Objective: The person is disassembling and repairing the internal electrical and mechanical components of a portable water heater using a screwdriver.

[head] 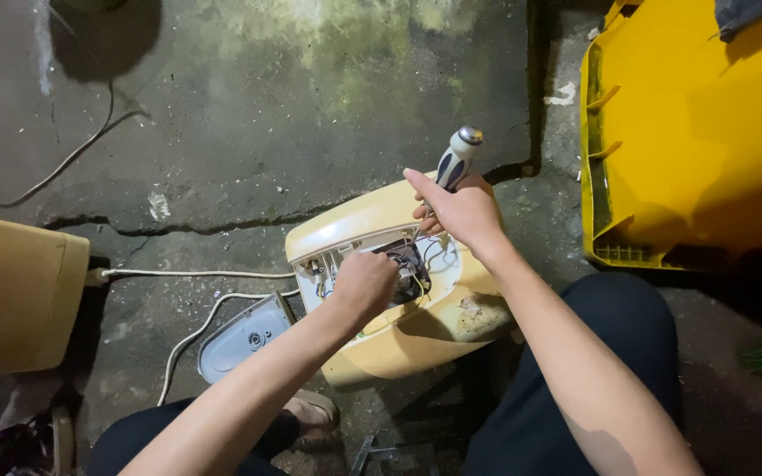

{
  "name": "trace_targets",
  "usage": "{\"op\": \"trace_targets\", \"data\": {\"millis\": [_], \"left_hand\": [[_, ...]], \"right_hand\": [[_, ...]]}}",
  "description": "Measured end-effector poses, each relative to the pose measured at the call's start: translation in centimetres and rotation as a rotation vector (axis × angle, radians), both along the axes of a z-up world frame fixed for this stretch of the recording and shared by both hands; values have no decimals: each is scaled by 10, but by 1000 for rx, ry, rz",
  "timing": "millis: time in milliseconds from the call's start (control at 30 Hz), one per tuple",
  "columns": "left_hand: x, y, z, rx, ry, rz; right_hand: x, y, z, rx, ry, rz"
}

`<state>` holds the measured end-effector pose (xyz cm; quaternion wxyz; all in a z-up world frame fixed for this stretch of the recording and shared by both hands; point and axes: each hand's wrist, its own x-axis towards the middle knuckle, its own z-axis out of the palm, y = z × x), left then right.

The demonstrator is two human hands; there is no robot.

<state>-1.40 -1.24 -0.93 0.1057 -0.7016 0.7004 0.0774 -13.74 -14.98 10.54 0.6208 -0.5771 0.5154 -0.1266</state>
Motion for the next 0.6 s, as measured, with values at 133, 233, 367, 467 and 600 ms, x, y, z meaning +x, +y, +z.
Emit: {"op": "trace_targets", "data": {"millis": [133,233,367,467,600], "left_hand": [[6,-3,-1,25,-35,-79],[12,-4,-24,-7,-97,-167],[20,-7,-34,19,-126,-269],[22,-12,-33,-19,-143,-329],[18,-16,-32,-26,-27,-204]], "right_hand": [[-1,-1,0,-11,-10,3],[-2,-1,-2,-17,31,38],[0,-1,-2,-5,33,12],[2,-2,0,-12,64,37],[3,-2,-1,0,52,20]]}}
